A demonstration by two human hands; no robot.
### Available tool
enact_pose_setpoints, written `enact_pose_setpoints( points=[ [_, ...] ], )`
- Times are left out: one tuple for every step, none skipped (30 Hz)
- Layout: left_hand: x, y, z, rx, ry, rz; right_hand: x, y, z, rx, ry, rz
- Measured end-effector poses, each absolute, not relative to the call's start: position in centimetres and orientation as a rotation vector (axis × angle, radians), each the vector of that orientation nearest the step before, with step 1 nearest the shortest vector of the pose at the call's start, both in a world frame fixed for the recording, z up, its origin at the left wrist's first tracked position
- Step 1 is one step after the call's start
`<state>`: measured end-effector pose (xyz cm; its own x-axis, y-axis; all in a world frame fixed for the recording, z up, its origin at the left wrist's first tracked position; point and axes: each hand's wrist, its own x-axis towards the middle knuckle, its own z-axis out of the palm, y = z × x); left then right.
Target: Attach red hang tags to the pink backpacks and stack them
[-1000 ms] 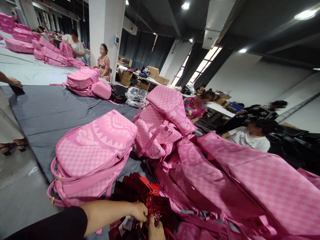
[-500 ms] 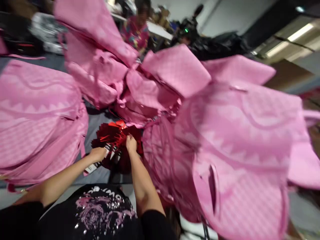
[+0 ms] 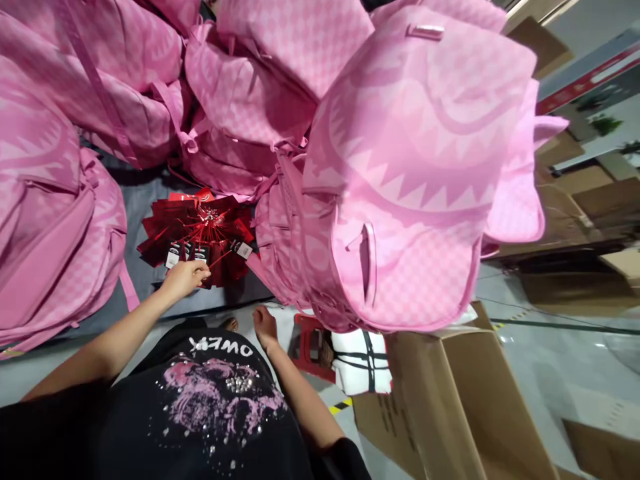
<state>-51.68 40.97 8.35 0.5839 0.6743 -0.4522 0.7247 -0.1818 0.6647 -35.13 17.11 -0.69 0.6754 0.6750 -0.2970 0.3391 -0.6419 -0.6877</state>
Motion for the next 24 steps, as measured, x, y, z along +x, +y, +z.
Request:
enact_pose_setpoints(
  points=[
    [-51.1, 40.1, 8.0, 1.864, 1.068, -0.082, -34.4, 15.6, -0.9, -2.295, -0.727, 0.729],
    [-50.5, 39.1, 7.6, 1.826, 1.006, -0.098, -33.8, 14.4, -1.1, -2.299, -0.68, 0.726],
    [-49.9, 38.2, 7.4, 1.788, 0.947, -0.116, -33.2, 13.4, -1.1, -2.301, -0.637, 0.712],
    [-49.2, 37.3, 7.1, 1.752, 0.895, -0.133, -32.7, 12.6, -1.1, -2.307, -0.6, 0.683],
    [-48.5, 36.5, 7.0, 1.721, 0.852, -0.145, -32.2, 11.9, -1.0, -2.314, -0.569, 0.646],
    [-47.9, 35.7, 6.8, 1.696, 0.816, -0.152, -31.8, 11.4, -0.8, -2.32, -0.55, 0.607],
    [-47.3, 35.0, 6.8, 1.677, 0.787, -0.154, -31.4, 11.0, -0.5, -2.322, -0.542, 0.569],
    [-46.8, 34.3, 6.7, 1.664, 0.76, -0.152, -31.0, 10.7, 0.0, -2.321, -0.547, 0.535],
    [-46.3, 33.7, 6.8, 1.656, 0.736, -0.149, -30.8, 10.5, 0.5, -2.315, -0.564, 0.503],
    [-45.9, 33.2, 6.8, 1.652, 0.715, -0.144, -30.6, 10.3, 1.2, -2.305, -0.591, 0.475],
    [-45.6, 32.8, 6.8, 1.653, 0.697, -0.139, -30.5, 10.1, 2.0, -2.291, -0.623, 0.449],
    [-45.4, 32.4, 6.9, 1.657, 0.685, -0.132, -30.6, 10.0, 2.9, -2.277, -0.656, 0.426],
    [-45.3, 32.0, 6.9, 1.665, 0.678, -0.124, -30.6, 9.9, 3.9, -2.266, -0.688, 0.404],
    [-45.2, 31.7, 6.9, 1.674, 0.675, -0.116, -30.7, 9.8, 4.8, -2.26, -0.72, 0.385],
    [-45.1, 31.4, 6.8, 1.684, 0.677, -0.107, -30.8, 9.8, 5.7, -2.255, -0.75, 0.371],
    [-45.1, 31.1, 6.7, 1.695, 0.681, -0.098, -30.8, 9.8, 6.5, -2.259, -0.788, 0.358],
    [-45.1, 30.8, 6.6, 1.705, 0.689, -0.09, -30.7, 9.9, 7.1, -2.279, -0.837, 0.342],
    [-45.0, 30.5, 6.5, 1.714, 0.7, -0.082, -30.5, 10.1, 7.4, -2.312, -0.896, 0.326],
    [-45.0, 30.3, 6.3, 1.724, 0.712, -0.074, -30.1, 10.2, 7.6, -2.349, -0.96, 0.317],
    [-45.0, 30.1, 6.1, 1.733, 0.725, -0.069, -29.6, 10.4, 7.6, -2.387, -1.021, 0.316],
    [-44.9, 29.8, 5.9, 1.743, 0.736, -0.065, -29.1, 10.6, 7.4, -2.421, -1.074, 0.323],
    [-44.9, 29.7, 5.6, 1.754, 0.744, -0.063, -28.5, 10.7, 7.2, -2.447, -1.114, 0.337],
    [-44.8, 29.5, 5.3, 1.766, 0.747, -0.061, -27.9, 10.7, 7.0, -2.461, -1.138, 0.353],
    [-44.8, 29.3, 5.0, 1.781, 0.747, -0.059, -27.3, 10.7, 6.8, -2.471, -1.153, 0.356]
  ],
)
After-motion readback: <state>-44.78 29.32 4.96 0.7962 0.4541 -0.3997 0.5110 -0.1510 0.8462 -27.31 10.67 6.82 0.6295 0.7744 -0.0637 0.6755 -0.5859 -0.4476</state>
